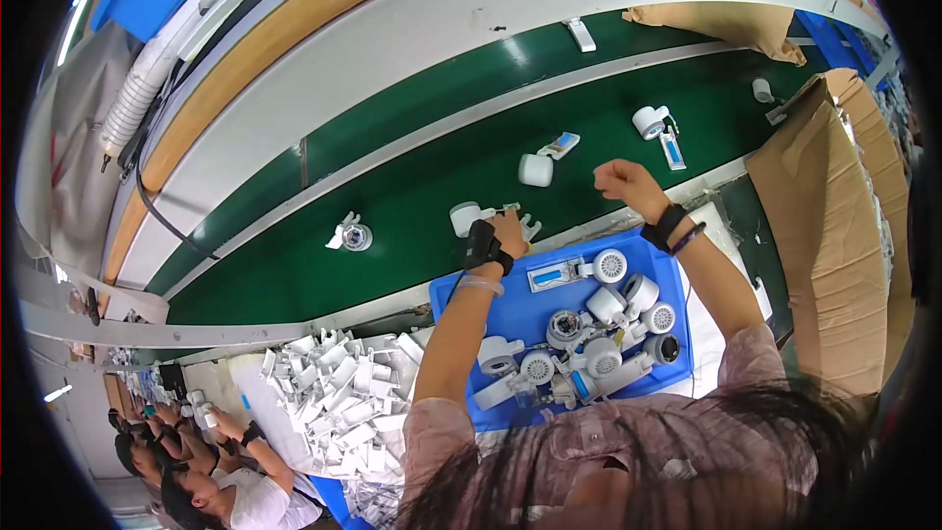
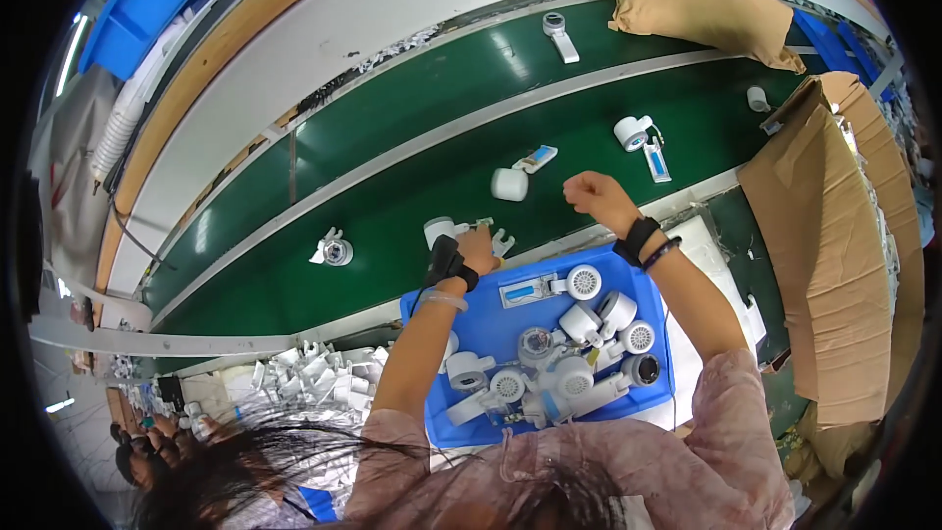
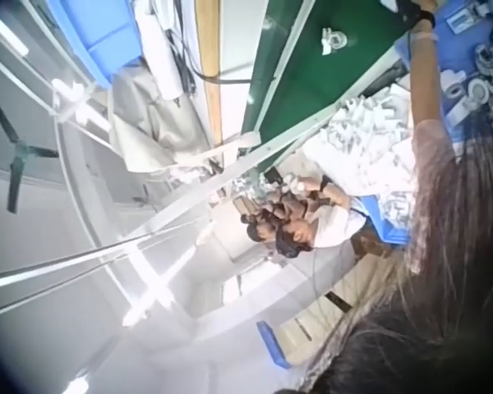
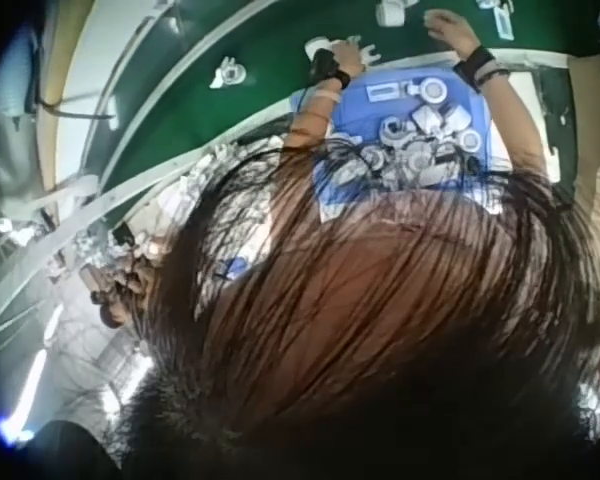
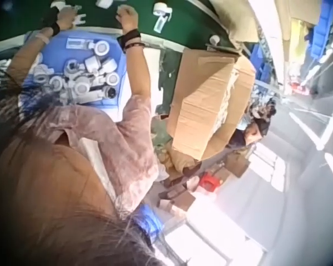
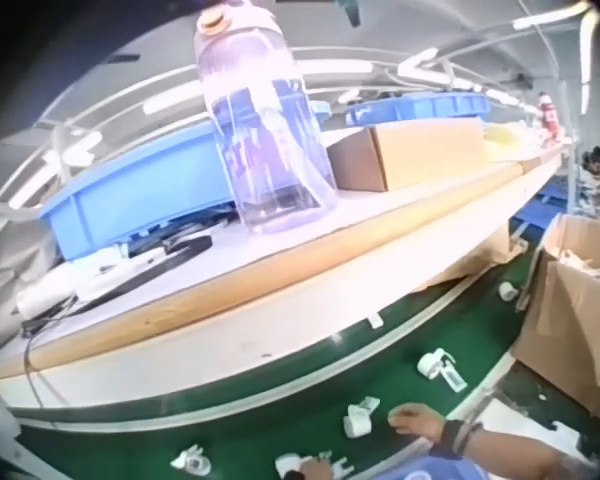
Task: The person picks up a fan component from a blue tray, inserts a small part into it by hand, and places the assembled unit onto a green conveyor belt, repeating this process throughout the video.
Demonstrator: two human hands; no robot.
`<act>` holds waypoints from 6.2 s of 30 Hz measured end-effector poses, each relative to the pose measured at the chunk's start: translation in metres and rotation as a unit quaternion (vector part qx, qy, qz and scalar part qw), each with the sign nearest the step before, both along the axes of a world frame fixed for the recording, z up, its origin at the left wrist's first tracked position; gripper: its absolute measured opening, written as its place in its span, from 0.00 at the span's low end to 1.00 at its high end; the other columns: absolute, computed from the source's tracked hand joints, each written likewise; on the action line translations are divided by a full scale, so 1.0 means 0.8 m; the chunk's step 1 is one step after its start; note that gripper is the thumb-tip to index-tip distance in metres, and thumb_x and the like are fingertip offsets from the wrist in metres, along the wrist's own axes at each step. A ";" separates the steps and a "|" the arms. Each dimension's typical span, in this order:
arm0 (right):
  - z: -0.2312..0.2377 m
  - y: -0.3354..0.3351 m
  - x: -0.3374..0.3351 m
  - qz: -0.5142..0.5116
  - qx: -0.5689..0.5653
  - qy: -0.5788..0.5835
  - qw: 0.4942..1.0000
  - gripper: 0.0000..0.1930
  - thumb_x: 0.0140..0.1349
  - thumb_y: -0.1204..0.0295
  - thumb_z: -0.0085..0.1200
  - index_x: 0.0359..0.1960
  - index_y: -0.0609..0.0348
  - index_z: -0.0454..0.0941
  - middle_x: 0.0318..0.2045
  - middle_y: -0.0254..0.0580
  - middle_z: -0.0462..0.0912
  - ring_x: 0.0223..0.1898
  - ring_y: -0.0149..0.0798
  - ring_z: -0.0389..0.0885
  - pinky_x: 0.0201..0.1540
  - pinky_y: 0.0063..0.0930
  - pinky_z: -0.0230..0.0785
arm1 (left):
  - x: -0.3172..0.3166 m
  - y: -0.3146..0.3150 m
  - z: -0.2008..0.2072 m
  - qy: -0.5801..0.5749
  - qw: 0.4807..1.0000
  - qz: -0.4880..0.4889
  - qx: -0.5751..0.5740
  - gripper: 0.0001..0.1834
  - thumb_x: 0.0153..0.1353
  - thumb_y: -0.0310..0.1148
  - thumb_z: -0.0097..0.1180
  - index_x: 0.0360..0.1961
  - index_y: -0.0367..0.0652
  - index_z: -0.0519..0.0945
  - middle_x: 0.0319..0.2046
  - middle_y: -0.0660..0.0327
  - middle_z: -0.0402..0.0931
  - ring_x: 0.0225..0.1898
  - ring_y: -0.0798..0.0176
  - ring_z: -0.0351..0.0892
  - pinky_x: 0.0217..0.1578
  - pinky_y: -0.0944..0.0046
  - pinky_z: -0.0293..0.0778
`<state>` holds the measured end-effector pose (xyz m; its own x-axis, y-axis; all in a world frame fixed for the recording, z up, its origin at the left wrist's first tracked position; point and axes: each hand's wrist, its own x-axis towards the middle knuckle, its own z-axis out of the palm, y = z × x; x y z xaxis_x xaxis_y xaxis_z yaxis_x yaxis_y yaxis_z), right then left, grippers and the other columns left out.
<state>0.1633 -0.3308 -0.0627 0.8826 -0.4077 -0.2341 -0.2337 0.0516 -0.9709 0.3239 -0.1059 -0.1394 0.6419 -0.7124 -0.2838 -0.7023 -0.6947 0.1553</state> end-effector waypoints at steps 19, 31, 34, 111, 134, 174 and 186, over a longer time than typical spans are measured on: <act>0.130 0.177 -0.143 0.079 -0.362 -0.199 0.907 0.29 0.58 0.70 0.59 0.61 0.59 0.64 0.56 0.50 0.72 0.58 0.48 0.70 0.60 0.38 0.62 | -0.120 0.102 0.271 0.399 0.857 0.012 -0.325 0.15 0.49 0.31 0.69 0.36 0.38 0.77 0.21 0.65 0.76 0.18 0.73 0.75 0.17 0.71 0.68; 0.153 0.244 -0.255 0.152 0.168 -0.132 0.965 0.05 0.67 0.74 0.50 0.37 0.62 0.75 0.29 0.37 0.81 0.33 0.29 0.80 0.40 0.23 0.71 | -0.245 0.159 0.288 0.405 0.845 -0.035 -0.347 0.25 0.47 0.30 0.68 0.45 0.44 0.70 0.36 0.64 0.74 0.37 0.72 0.72 0.39 0.69 0.71; 0.152 0.251 -0.274 0.148 0.123 -0.129 0.973 0.08 0.68 0.72 0.47 0.40 0.65 0.75 0.31 0.41 0.83 0.33 0.32 0.82 0.39 0.24 0.72 | -0.271 0.169 0.259 0.413 0.816 -0.003 -0.403 0.26 0.48 0.29 0.68 0.46 0.43 0.69 0.36 0.64 0.74 0.39 0.72 0.73 0.41 0.69 0.71; 0.160 0.304 -0.297 -0.015 -0.442 -0.328 0.835 0.13 0.44 0.83 0.65 0.32 0.55 0.79 0.29 0.36 0.79 0.32 0.41 0.72 0.37 0.30 0.63 | -0.390 0.217 0.246 0.434 0.738 0.035 -0.515 0.17 0.67 0.27 0.45 0.56 0.36 0.68 0.35 0.61 0.74 0.29 0.73 0.75 0.23 0.74 0.70; 0.136 0.300 -0.294 -0.045 -0.132 -0.280 0.950 0.16 0.64 0.72 0.52 0.52 0.60 0.69 0.45 0.42 0.75 0.49 0.33 0.72 0.54 0.29 0.64 | -0.375 0.216 0.253 0.393 0.777 0.018 -0.492 0.14 0.63 0.32 0.53 0.48 0.38 0.73 0.34 0.56 0.78 0.32 0.59 0.79 0.33 0.65 0.72; 0.134 0.293 -0.275 -0.029 -0.323 -0.229 0.918 0.05 0.53 0.75 0.61 0.30 0.60 0.79 0.30 0.45 0.80 0.32 0.45 0.80 0.34 0.30 0.72 | -0.358 0.231 0.246 0.428 0.775 0.054 -0.462 0.13 0.58 0.26 0.60 0.45 0.37 0.77 0.36 0.64 0.79 0.38 0.74 0.76 0.41 0.71 0.71; 0.131 0.270 -0.267 -0.032 -0.351 -0.204 0.913 0.06 0.52 0.79 0.60 0.33 0.62 0.78 0.33 0.46 0.80 0.35 0.45 0.81 0.37 0.29 0.73 | -0.341 0.213 0.225 0.577 0.679 0.099 -0.444 0.14 0.62 0.26 0.57 0.49 0.34 0.73 0.41 0.61 0.78 0.42 0.70 0.78 0.43 0.70 0.73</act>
<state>-0.0501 -0.1148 0.0422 0.8075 -0.3846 0.4473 0.1358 -0.6168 -0.7754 0.0511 0.0642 0.0404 0.4647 -0.8638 -0.1946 0.3361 -0.0313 0.9413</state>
